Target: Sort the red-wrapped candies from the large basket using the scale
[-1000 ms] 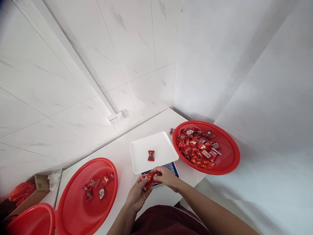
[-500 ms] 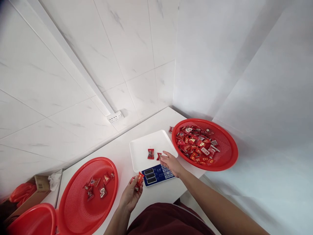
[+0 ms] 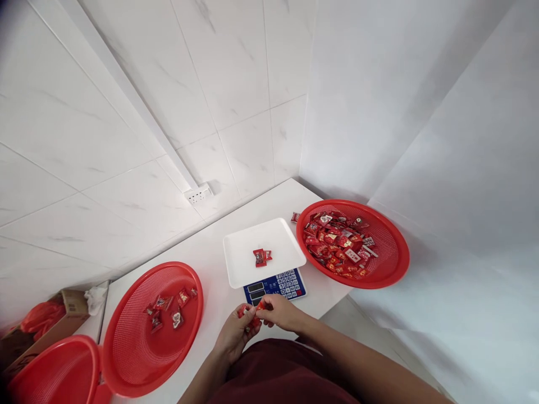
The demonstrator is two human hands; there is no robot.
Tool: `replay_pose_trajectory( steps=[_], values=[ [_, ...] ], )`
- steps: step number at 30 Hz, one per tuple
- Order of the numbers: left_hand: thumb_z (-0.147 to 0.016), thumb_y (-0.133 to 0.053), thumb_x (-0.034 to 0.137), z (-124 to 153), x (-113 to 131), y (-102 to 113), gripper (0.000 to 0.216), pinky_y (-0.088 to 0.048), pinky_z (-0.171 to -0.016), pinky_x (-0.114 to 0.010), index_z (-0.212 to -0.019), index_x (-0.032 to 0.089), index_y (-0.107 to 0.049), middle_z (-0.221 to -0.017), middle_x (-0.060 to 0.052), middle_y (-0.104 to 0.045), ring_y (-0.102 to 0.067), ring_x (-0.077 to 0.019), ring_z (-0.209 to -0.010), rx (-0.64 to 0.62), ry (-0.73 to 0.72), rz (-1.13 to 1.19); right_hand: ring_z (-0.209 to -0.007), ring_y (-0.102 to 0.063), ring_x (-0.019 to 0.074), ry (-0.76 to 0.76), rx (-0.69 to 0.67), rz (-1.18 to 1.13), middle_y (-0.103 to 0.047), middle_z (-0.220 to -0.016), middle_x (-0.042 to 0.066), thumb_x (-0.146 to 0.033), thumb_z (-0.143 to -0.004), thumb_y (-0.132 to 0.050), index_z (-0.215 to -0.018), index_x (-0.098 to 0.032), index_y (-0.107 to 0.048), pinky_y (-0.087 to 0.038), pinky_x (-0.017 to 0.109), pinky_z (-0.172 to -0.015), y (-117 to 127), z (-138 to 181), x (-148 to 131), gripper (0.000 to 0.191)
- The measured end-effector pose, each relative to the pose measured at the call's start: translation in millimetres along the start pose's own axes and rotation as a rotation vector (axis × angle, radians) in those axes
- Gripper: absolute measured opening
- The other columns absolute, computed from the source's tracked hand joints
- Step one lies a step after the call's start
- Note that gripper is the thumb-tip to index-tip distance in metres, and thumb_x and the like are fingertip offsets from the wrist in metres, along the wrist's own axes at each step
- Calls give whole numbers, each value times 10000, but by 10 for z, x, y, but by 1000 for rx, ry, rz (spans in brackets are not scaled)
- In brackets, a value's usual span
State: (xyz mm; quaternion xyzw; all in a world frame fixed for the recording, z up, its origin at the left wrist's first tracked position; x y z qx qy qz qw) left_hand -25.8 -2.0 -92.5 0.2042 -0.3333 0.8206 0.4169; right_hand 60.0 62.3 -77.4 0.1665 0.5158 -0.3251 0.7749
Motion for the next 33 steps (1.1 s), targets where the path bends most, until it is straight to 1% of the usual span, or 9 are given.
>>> replay_pose_trajectory(
  steps=[4,11,16,21,24,27,29,31,33],
  values=[
    [-653,-728,361,3,-29,50,297,-494,-676,-270,-765,169,-532,-698,-12,-627,-592,-107,-637,30,29,9,-527,-550,113,-37,31,3,-599,-579,-17,-390,-672,-654,-661,-175,-564,-419,231,-506,113,0,103,233],
    [-740,-651,195,-2,28,308,194,-515,-741,-311,-904,175,-550,-845,-55,-660,-646,-145,-757,129,-9,204,-549,-530,89,-264,234,-175,-580,-609,-18,-422,-697,-639,-698,-166,-576,-404,221,-548,485,130,432,264],
    [-774,-620,240,-7,51,470,135,-528,-713,-315,-865,154,-568,-1017,-99,-656,-654,-154,-773,191,-31,169,-600,-547,91,-289,313,-295,-624,-710,8,-403,-681,-675,-747,-175,-607,-426,230,-597,672,142,577,248],
    [-776,-618,278,-27,36,472,150,-524,-701,-293,-862,160,-584,-1023,-91,-651,-642,-141,-776,176,-17,104,-600,-555,89,-282,385,-327,-644,-733,19,-349,-706,-678,-771,-170,-609,-445,217,-589,824,4,509,203],
    [-735,-665,287,-49,29,429,193,-514,-708,-280,-866,172,-582,-939,-60,-654,-628,-128,-768,135,-8,71,-668,-596,112,-237,410,-359,-667,-894,50,-339,-738,-650,-994,-186,-597,-478,227,-610,884,-119,362,303],
    [-675,-718,296,-57,44,405,274,-500,-709,-263,-886,180,-588,-838,-22,-630,-602,-111,-745,114,-22,25,-756,-622,148,-218,430,-333,-647,-1022,79,-342,-749,-636,-1287,-208,-420,-498,253,-642,909,-186,275,595],
    [-637,-741,324,-47,53,381,337,-489,-703,-253,-902,181,-590,-828,-15,-619,-588,-107,-741,99,-27,-21,-771,-622,159,-215,420,-247,-645,-1016,85,-348,-747,-633,-1322,-199,-381,-494,265,-648,881,-189,262,646],
    [-607,-753,352,-25,71,346,385,-476,-689,-249,-908,187,-578,-846,-14,-620,-580,-107,-738,90,-40,-77,-765,-618,153,-205,344,-154,-647,-995,83,-370,-745,-627,-1236,-183,-479,-481,264,-644,768,-175,261,545],
    [-593,-752,371,-3,92,301,396,-463,-666,-245,-879,189,-546,-846,-13,-625,-574,-109,-729,90,-60,-145,-748,-612,143,-186,195,-81,-653,-964,81,-420,-743,-616,-1079,-164,-583,-464,253,-629,561,-147,244,423]
  ],
)
Point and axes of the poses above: each hand's wrist, its own z-axis away from the middle knuckle, its own y-axis out of the back of the hand, x = y × z, the point moved 8 cm from there along -z, towards the middle knuckle
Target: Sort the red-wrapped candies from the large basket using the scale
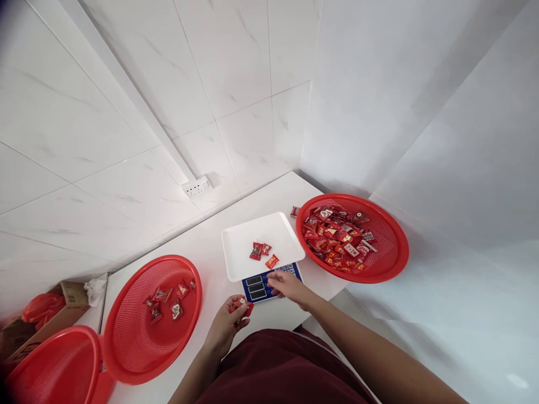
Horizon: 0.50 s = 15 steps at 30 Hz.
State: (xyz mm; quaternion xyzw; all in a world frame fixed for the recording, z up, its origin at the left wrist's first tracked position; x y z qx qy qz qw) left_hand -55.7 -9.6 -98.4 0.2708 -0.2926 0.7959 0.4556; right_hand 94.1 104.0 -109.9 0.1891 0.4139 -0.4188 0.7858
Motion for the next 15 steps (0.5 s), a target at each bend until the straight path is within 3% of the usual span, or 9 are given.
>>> replay_pose_trajectory(
  steps=[3,5,10,15],
  values=[
    [-598,-734,372,20,48,-98,389,-440,-611,-234,-832,188,-483,-787,-8,-623,-560,-111,-695,-23,-43,-133,-718,-599,131,51,-229,73,-661,-896,70,-485,-742,-590,-949,-154,-630,-441,237,-599,-334,147,-38,392],
    [-599,-726,353,23,83,-192,412,-427,-568,-231,-861,194,-450,-727,6,-608,-548,-114,-653,-66,-82,-222,-701,-586,127,94,-303,113,-665,-836,56,-483,-747,-582,-930,-159,-640,-427,229,-588,-479,219,-93,377],
    [-585,-721,295,30,140,-345,500,-403,-507,-224,-940,207,-382,-663,37,-571,-525,-111,-587,-134,-120,-349,-628,-547,117,156,-286,248,-636,-695,11,-388,-709,-631,-790,-166,-634,-394,221,-554,-545,213,-152,236],
    [-603,-704,299,7,99,-379,423,-396,-507,-217,-893,199,-413,-707,0,-602,-552,-132,-654,-178,-85,-343,-558,-528,104,176,-249,145,-592,-602,-18,-316,-693,-636,-693,-169,-583,-382,220,-517,-501,169,-142,156]
  ],
)
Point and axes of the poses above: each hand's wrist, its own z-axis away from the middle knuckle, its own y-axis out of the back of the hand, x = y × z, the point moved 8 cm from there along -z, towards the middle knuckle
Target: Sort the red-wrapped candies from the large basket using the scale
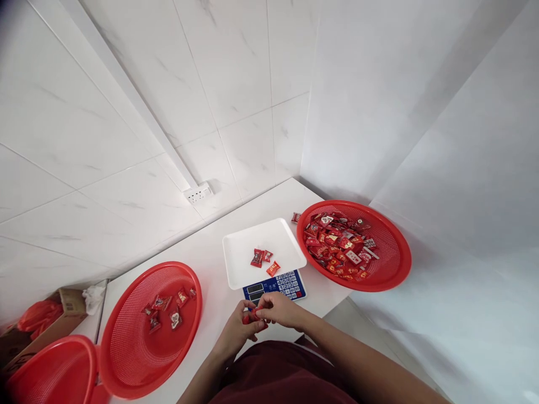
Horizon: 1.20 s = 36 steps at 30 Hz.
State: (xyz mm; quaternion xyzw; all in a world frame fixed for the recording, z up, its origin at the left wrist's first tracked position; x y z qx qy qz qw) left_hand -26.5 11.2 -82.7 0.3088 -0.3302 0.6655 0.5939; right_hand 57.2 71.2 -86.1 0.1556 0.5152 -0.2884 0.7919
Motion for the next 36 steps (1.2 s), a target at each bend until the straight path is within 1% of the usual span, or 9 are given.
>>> replay_pose_trajectory(
  steps=[5,8,11,14,19,21,28,31,36],
  values=[
    [-679,-648,319,-18,-123,172,308,-435,-553,-235,-896,191,-471,-747,-18,-598,-538,-114,-642,154,44,155,-550,-545,92,-95,212,-237,-618,-605,-7,-331,-705,-648,-671,-164,-567,-406,213,-527,202,-65,108,189],
    [-667,-625,160,8,-162,304,324,-482,-714,-274,-948,203,-470,-870,-36,-606,-591,-120,-751,237,61,413,-563,-565,84,-185,395,-463,-650,-678,11,-312,-728,-648,-725,-165,-584,-433,205,-540,406,-124,206,159],
    [-590,-542,-3,31,-150,356,485,-470,-840,-325,-1016,214,-458,-1029,-69,-607,-622,-163,-904,210,91,628,-639,-616,103,-242,475,-623,-680,-832,41,-261,-726,-661,-894,-179,-587,-468,211,-563,513,-160,262,201],
    [-572,-508,-30,50,-110,347,630,-451,-878,-340,-1134,245,-439,-1211,-97,-557,-596,-196,-1029,163,112,687,-678,-628,104,-265,414,-548,-678,-893,48,-273,-728,-662,-997,-184,-570,-477,215,-597,458,-140,253,298],
    [-617,-543,26,67,13,226,686,-375,-954,-285,-1248,268,-426,-1341,-85,-489,-447,-179,-1233,133,22,660,-673,-591,99,-114,-40,-204,-659,-842,34,-396,-713,-658,-880,-159,-627,-438,210,-576,-59,-39,20,292],
    [-659,-579,101,73,81,167,663,-356,-969,-297,-1282,263,-419,-1359,-91,-478,-414,-190,-1259,125,-36,600,-670,-580,101,-69,-112,-170,-645,-853,30,-442,-693,-663,-880,-163,-619,-424,216,-566,-195,17,-68,339],
    [-721,-646,387,77,197,36,671,-279,-1036,-339,-1332,267,-396,-1370,-102,-467,-373,-216,-1286,83,-135,388,-695,-576,102,-158,-81,-450,-606,-772,-2,-459,-597,-746,-836,-165,-596,-429,263,-689,-225,63,-107,407],
    [-727,-628,452,77,176,43,632,-334,-994,-333,-1290,250,-425,-1354,-109,-476,-423,-213,-1239,107,-124,375,-661,-549,91,-126,-70,-470,-599,-734,-6,-431,-576,-765,-806,-151,-625,-420,268,-698,-176,55,-113,389],
    [-680,-641,512,73,132,127,411,-436,-697,-284,-877,158,-574,-880,-77,-635,-569,-159,-775,187,-78,215,-617,-520,107,-62,113,-274,-595,-639,-3,-434,-601,-729,-735,-143,-634,-394,262,-612,17,39,-114,334]
  ],
)
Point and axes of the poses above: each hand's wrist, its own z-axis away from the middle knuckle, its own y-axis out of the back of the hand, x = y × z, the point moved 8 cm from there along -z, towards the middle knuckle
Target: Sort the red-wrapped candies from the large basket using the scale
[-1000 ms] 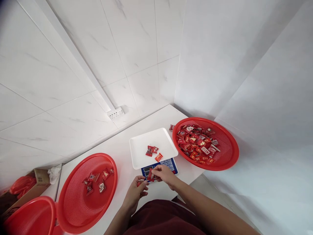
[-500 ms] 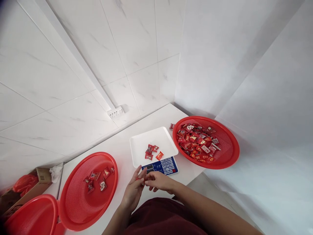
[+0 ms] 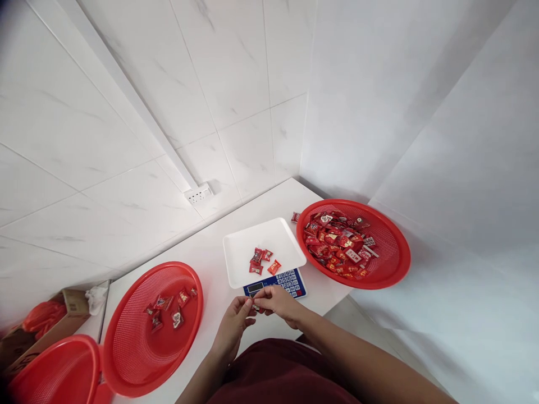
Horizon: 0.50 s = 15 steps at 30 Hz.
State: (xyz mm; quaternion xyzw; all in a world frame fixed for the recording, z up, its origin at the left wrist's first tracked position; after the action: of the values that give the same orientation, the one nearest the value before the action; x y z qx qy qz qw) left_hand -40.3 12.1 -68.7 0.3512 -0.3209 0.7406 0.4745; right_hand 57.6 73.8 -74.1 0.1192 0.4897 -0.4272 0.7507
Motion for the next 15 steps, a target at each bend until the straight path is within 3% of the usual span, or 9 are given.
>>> replay_pose_trajectory(
  steps=[4,10,15],
  values=[
    [-652,-670,491,-20,30,27,361,-370,-586,-240,-680,153,-547,-646,-8,-565,-463,-100,-585,-6,-49,-59,-643,-541,122,13,15,52,-608,-641,6,-419,-628,-703,-741,-148,-631,-392,252,-591,7,-6,-2,302],
    [-667,-661,480,-25,106,83,343,-342,-573,-232,-642,164,-532,-593,19,-528,-428,-90,-558,34,-130,-52,-694,-570,121,-26,-68,32,-642,-738,23,-464,-642,-691,-810,-151,-636,-412,246,-629,-61,11,12,360],
    [-652,-672,489,-24,76,50,352,-377,-594,-236,-675,159,-552,-634,6,-564,-476,-94,-584,-19,-43,-34,-656,-569,118,-1,-51,85,-640,-694,15,-467,-650,-677,-764,-155,-629,-413,247,-612,-72,19,44,335]
  ],
)
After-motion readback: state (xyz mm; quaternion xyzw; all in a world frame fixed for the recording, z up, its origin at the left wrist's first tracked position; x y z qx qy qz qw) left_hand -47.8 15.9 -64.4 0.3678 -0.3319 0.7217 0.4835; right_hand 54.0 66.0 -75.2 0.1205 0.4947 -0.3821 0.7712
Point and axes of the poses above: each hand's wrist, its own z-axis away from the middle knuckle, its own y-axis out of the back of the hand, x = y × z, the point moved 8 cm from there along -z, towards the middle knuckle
